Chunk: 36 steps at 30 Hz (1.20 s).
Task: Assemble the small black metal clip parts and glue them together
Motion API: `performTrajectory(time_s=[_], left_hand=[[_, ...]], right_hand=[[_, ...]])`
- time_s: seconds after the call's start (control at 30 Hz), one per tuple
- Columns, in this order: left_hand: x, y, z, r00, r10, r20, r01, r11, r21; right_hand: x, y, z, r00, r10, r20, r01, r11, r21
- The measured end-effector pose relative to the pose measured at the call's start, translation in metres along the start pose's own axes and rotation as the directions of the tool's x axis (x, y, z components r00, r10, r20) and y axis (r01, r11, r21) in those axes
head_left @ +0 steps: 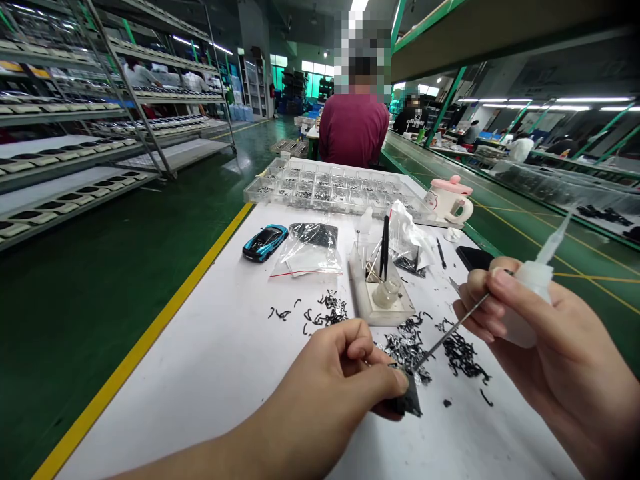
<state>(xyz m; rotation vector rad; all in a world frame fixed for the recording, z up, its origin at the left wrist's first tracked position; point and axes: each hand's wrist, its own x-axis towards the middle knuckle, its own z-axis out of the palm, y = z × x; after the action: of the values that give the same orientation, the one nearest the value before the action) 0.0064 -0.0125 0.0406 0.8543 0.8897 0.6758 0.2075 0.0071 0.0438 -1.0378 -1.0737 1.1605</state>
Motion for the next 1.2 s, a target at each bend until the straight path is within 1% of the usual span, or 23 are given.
performTrajectory(time_s=[0.1, 0.27, 0.43, 0.63, 0.77, 0.93, 1.07, 1.2], left_hand=[[-0.0001, -0.0004, -0.0006, 1.000, 0.008, 0.000, -0.008, 1.000, -0.009], [0.0002, -0.0003, -0.0001, 1.000, -0.003, -0.009, 0.003, 1.000, 0.002], [0.0015, -0.0002, -0.0002, 1.000, -0.009, -0.007, 0.009, 1.000, 0.022], [0.0006, -0.0008, -0.0004, 1.000, -0.013, -0.006, 0.013, 1.000, 0.007], [0.0017, -0.0016, -0.0013, 1.000, -0.006, 0.002, 0.006, 0.999, -0.032], [0.0046, -0.0054, -0.0028, 1.000, 0.006, 0.018, -0.005, 0.998, -0.067], [0.0064, -0.0082, -0.0040, 1.000, 0.022, 0.018, -0.020, 0.996, -0.086], [0.0064, -0.0084, -0.0036, 1.000, 0.016, 0.011, -0.015, 0.997, -0.082]], right_hand=[[-0.0012, -0.0002, 0.0006, 0.999, -0.003, -0.032, 0.003, 1.000, 0.002], [-0.0009, 0.0028, -0.0002, 1.000, -0.012, 0.025, 0.012, 1.000, -0.013], [0.0002, 0.0042, -0.0011, 1.000, -0.001, 0.026, 0.001, 1.000, -0.001], [0.0011, 0.0029, -0.0006, 1.000, -0.007, 0.001, 0.007, 1.000, -0.005], [0.0009, 0.0030, 0.0009, 1.000, 0.012, 0.022, -0.011, 1.000, -0.007], [-0.0010, 0.0034, 0.0002, 0.999, 0.024, -0.028, -0.024, 0.999, -0.023], [-0.0014, 0.0044, -0.0014, 1.000, 0.029, -0.001, -0.029, 0.999, -0.034], [-0.0002, 0.0047, -0.0012, 0.999, 0.018, -0.047, -0.019, 0.999, -0.030]])
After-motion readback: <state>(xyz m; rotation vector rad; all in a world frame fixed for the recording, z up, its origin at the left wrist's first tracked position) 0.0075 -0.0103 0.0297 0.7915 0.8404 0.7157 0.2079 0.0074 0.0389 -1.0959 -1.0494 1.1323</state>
